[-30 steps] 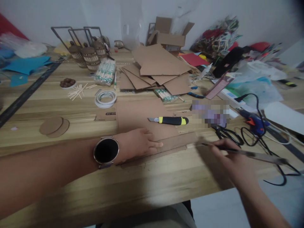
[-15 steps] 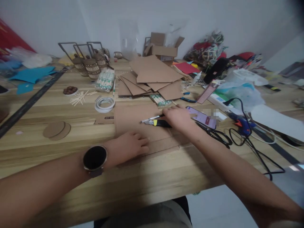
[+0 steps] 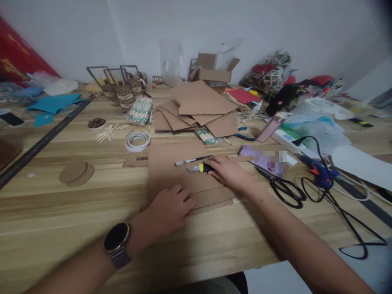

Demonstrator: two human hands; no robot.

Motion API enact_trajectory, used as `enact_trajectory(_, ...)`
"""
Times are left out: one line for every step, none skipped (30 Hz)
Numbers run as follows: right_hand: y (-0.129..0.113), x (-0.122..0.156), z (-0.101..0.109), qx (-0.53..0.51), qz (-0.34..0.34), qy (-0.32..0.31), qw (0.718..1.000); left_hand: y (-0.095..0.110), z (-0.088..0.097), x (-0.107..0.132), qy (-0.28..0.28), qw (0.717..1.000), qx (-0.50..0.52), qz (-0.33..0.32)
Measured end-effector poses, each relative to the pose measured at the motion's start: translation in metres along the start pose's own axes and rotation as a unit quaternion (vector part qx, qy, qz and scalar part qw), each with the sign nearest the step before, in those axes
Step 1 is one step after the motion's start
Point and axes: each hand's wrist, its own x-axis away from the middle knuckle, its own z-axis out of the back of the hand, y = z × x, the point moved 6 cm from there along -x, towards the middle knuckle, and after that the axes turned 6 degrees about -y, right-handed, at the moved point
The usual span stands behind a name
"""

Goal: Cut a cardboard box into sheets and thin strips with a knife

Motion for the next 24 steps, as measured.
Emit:
enact_trajectory(0.001, 0.001, -0.002, -0.001, -0.006, 0.011, 1.000, -0.001, 0.000, -0.001, 0.004, 1.000, 0.000, 0.002)
enact_trajectory(0.002, 0.002, -0.003, 0.003, -0.012, 0.020, 1.000, -0.001, 0.000, -0.001, 0.008, 1.000, -0.002, 0.004)
enact_trajectory(0.001, 0.004, -0.002, 0.002, -0.018, 0.033, 0.999, -0.002, -0.001, -0.001, 0.013, 1.000, -0.004, 0.006)
enact_trajectory(-0.001, 0.007, 0.001, -0.017, -0.024, 0.054, 0.998, -0.002, -0.002, -0.001, 0.019, 1.000, -0.006, 0.007)
enact_trajectory(-0.003, 0.012, 0.005, -0.061, -0.031, 0.083, 0.994, -0.003, -0.003, -0.001, 0.026, 1.000, -0.006, 0.007)
enact_trajectory(-0.004, 0.017, 0.009, -0.135, -0.043, 0.114, 0.983, -0.003, -0.005, 0.000, 0.034, 0.999, -0.006, 0.006)
enact_trajectory(-0.005, 0.023, 0.012, -0.238, -0.062, 0.137, 0.960, -0.003, -0.006, 0.000, 0.042, 0.999, -0.006, 0.005)
enact_trajectory(-0.006, 0.028, 0.011, -0.358, -0.086, 0.143, 0.919, -0.003, -0.008, -0.001, 0.048, 0.999, -0.005, 0.004)
enact_trajectory(-0.007, 0.032, 0.006, -0.476, -0.114, 0.134, 0.862, -0.003, -0.009, -0.001, 0.053, 0.999, -0.007, 0.004)
enact_trajectory(-0.011, 0.035, -0.001, -0.574, -0.142, 0.114, 0.798, -0.003, -0.010, -0.001, 0.057, 0.998, -0.009, 0.006)
enact_trajectory(-0.015, 0.037, -0.008, -0.651, -0.166, 0.093, 0.735, -0.002, -0.011, -0.001, 0.060, 0.998, -0.014, 0.007)
enact_trajectory(-0.019, 0.038, -0.014, -0.708, -0.183, 0.079, 0.677, -0.001, -0.011, -0.002, 0.060, 0.998, -0.018, 0.010)
enact_trajectory(-0.023, 0.038, -0.019, -0.749, -0.193, 0.075, 0.629, 0.000, -0.012, -0.002, 0.061, 0.998, -0.022, 0.012)
enact_trajectory(-0.025, 0.038, -0.023, -0.779, -0.199, 0.077, 0.590, 0.001, -0.012, -0.001, 0.061, 0.998, -0.026, 0.015)
enact_trajectory(-0.026, 0.037, -0.026, -0.802, -0.200, 0.077, 0.557, 0.001, -0.012, -0.001, 0.062, 0.997, -0.030, 0.017)
enact_trajectory(-0.027, 0.036, -0.028, -0.821, -0.196, 0.070, 0.532, 0.001, -0.012, -0.001, 0.063, 0.997, -0.034, 0.017)
enact_trajectory(-0.028, 0.035, -0.030, -0.834, -0.190, 0.062, 0.514, 0.001, -0.012, 0.000, 0.066, 0.997, -0.036, 0.016)
enact_trajectory(-0.029, 0.035, -0.031, -0.843, -0.183, 0.052, 0.502, 0.001, -0.012, 0.000, 0.070, 0.997, -0.038, 0.013)
enact_trajectory(-0.029, 0.035, -0.031, -0.850, -0.175, 0.043, 0.495, 0.000, -0.012, 0.000, 0.076, 0.996, -0.039, 0.007)
enact_trajectory(-0.029, 0.035, -0.032, -0.854, -0.169, 0.037, 0.490, -0.001, -0.013, 0.000, 0.082, 0.996, -0.040, 0.003)
enact_trajectory(-0.029, 0.035, -0.032, -0.858, -0.164, 0.035, 0.485, -0.001, -0.013, 0.000, 0.090, 0.995, -0.041, -0.001)
enact_trajectory(-0.028, 0.035, -0.032, -0.862, -0.160, 0.037, 0.480, -0.002, -0.013, 0.000, 0.097, 0.994, -0.043, -0.003)
enact_trajectory(-0.027, 0.035, -0.031, -0.866, -0.157, 0.041, 0.473, -0.002, -0.013, -0.001, 0.102, 0.994, -0.044, -0.004)
enact_trajectory(-0.026, 0.036, -0.031, -0.870, -0.155, 0.045, 0.466, -0.003, -0.013, -0.002, 0.107, 0.993, -0.045, -0.003)
